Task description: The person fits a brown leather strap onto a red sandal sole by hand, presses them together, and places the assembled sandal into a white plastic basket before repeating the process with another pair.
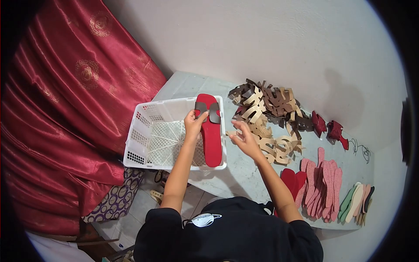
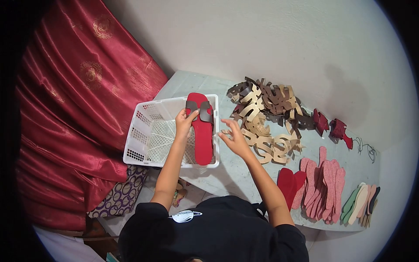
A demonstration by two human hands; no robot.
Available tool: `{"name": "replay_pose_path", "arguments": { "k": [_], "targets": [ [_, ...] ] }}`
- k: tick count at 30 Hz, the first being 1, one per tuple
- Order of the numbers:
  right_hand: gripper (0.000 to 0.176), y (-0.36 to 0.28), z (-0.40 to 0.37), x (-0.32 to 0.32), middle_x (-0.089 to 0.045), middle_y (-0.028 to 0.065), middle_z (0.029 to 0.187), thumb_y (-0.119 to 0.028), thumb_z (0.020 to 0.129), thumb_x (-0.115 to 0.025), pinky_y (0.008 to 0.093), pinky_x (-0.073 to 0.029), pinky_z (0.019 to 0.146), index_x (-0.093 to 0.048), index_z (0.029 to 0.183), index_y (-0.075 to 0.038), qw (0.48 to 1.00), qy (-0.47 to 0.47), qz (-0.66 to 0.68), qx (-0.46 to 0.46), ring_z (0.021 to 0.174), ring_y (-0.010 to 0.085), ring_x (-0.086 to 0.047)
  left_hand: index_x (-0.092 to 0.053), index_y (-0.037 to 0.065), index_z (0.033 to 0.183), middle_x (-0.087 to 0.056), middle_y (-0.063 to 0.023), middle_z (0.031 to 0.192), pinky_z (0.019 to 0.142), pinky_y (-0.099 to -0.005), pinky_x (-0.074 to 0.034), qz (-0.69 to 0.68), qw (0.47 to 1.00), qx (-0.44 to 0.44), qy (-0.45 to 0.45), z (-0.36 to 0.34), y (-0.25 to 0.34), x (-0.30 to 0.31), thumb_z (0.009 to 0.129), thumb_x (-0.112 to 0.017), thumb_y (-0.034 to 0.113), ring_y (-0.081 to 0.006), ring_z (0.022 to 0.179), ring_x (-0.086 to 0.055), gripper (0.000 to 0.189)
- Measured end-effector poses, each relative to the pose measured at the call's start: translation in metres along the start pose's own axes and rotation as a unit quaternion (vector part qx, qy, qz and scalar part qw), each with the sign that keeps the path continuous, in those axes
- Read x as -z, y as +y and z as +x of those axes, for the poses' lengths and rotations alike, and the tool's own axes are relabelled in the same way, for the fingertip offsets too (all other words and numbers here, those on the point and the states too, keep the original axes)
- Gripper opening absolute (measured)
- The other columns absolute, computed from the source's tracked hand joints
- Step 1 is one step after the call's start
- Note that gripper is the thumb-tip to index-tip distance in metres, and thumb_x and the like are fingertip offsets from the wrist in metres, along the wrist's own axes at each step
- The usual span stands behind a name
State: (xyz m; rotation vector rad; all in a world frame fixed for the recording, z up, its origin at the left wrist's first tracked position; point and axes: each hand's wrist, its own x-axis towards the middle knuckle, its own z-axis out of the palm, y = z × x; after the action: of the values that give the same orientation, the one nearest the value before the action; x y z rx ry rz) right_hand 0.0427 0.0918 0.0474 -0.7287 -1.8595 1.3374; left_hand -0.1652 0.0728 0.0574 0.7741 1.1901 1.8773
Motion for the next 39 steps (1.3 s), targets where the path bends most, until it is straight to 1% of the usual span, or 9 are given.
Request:
{"name": "replay_pose_path", "arguments": {
  "k": [5,17,21,24,26,30,32,35,39],
  "targets": [
    [0.04,0.019,-0.015,-0.016,-0.047,0.016,0.112,-0.014,0.079,-0.06,0.0386,-0.033,0.095,-0.047,0.116,-0.004,0.995,-0.02,-0.076,0.058,0.111,0.032,-0.043,-0.054,-0.002,0.087,-0.063,-0.0088,0.081,0.061,-0.0228,-0.049,0.053,0.998,-0.008,0.02,0.044,-0.045,0.025,0.074,-0.066,0.0,-0.0114,0.067,-0.06,0.019],
    [0.042,0.047,-0.031,-0.039,-0.043,0.0192,0.119,-0.018,0.079,-0.061,0.0491,-0.021,0.103,-0.046,0.117,-0.01,0.98,-0.064,-0.176,0.059,0.12,0.0445,-0.028,-0.054,-0.002,0.084,-0.062,-0.0085,0.077,0.059,-0.0246,-0.047,0.153,0.988,0.023,-0.003,0.062,-0.101,0.038,0.07,-0.069,0.003,-0.0121,0.067,-0.058,0.022],
    [0.043,0.047,-0.033,-0.046,-0.043,0.0192,0.118,-0.018,0.079,-0.061,0.0495,-0.021,0.103,-0.046,0.118,-0.01,0.976,-0.068,-0.194,0.067,0.12,0.0442,-0.029,-0.053,-0.003,0.085,-0.062,-0.0089,0.078,0.06,-0.0254,-0.047,0.226,0.974,0.001,0.001,0.068,-0.119,0.045,0.07,-0.069,0.006,-0.0125,0.069,-0.058,0.023],
    [0.043,0.048,-0.033,-0.051,-0.043,0.0193,0.118,-0.019,0.078,-0.061,0.0496,-0.021,0.103,-0.046,0.118,-0.011,0.977,-0.073,-0.188,0.066,0.119,0.0445,-0.03,-0.055,-0.001,0.091,-0.062,-0.01,0.079,0.063,-0.031,-0.047,0.286,0.958,-0.036,0.006,0.074,-0.133,0.053,0.068,-0.072,0.02,-0.0177,0.068,-0.059,0.035],
    [0.043,0.044,-0.035,-0.053,-0.043,0.0198,0.117,-0.018,0.078,-0.061,0.0481,-0.021,0.104,-0.046,0.118,-0.011,0.976,-0.071,-0.195,0.071,0.119,0.0446,-0.03,-0.057,0.003,0.098,-0.063,-0.0122,0.085,0.072,-0.0354,-0.044,0.431,0.9,-0.036,0.048,0.076,-0.136,0.056,0.065,-0.073,0.035,-0.024,0.078,-0.059,0.049],
    [0.045,0.043,-0.036,-0.057,-0.042,0.0175,0.121,-0.02,0.078,-0.061,0.0537,-0.019,0.103,-0.046,0.119,-0.01,0.977,-0.076,-0.19,0.065,0.122,0.0436,-0.028,-0.059,0.004,0.089,-0.064,-0.0083,0.076,0.064,-0.0296,-0.044,0.476,0.868,-0.097,0.101,0.071,-0.146,0.058,0.068,-0.072,0.028,-0.017,0.069,-0.059,0.034],
    [0.044,0.041,-0.038,-0.06,-0.039,0.0147,0.129,-0.03,0.084,-0.053,0.0626,-0.013,0.1,-0.045,0.123,-0.011,0.96,-0.101,-0.255,0.049,0.127,0.0399,-0.023,-0.059,0.006,0.1,-0.059,-0.0112,0.095,0.086,-0.0355,-0.035,0.494,0.864,-0.007,0.093,0.066,-0.137,0.053,0.063,-0.072,0.042,-0.027,0.097,-0.049,0.053],
    [0.048,0.034,-0.039,-0.066,-0.039,0.0113,0.133,-0.042,0.089,-0.041,0.0696,-0.004,0.095,-0.045,0.125,-0.012,0.938,-0.128,-0.321,0.035,0.131,0.0332,-0.019,-0.06,0.006,0.1,-0.056,-0.0099,0.092,0.087,-0.0374,-0.034,0.42,0.901,-0.071,0.083,0.069,-0.143,0.057,0.063,-0.072,0.041,-0.0271,0.093,-0.047,0.052],
    [0.053,0.039,-0.039,-0.075,-0.046,0.011,0.128,-0.048,0.09,-0.031,0.07,0.004,0.094,-0.044,0.126,-0.011,0.898,-0.147,-0.407,0.076,0.132,0.0279,-0.021,-0.061,0.006,0.104,-0.052,-0.0091,0.094,0.087,-0.0385,-0.034,0.439,0.888,-0.096,0.092,0.066,-0.145,0.06,0.064,-0.073,0.04,-0.0263,0.093,-0.046,0.054]
  ]
}}
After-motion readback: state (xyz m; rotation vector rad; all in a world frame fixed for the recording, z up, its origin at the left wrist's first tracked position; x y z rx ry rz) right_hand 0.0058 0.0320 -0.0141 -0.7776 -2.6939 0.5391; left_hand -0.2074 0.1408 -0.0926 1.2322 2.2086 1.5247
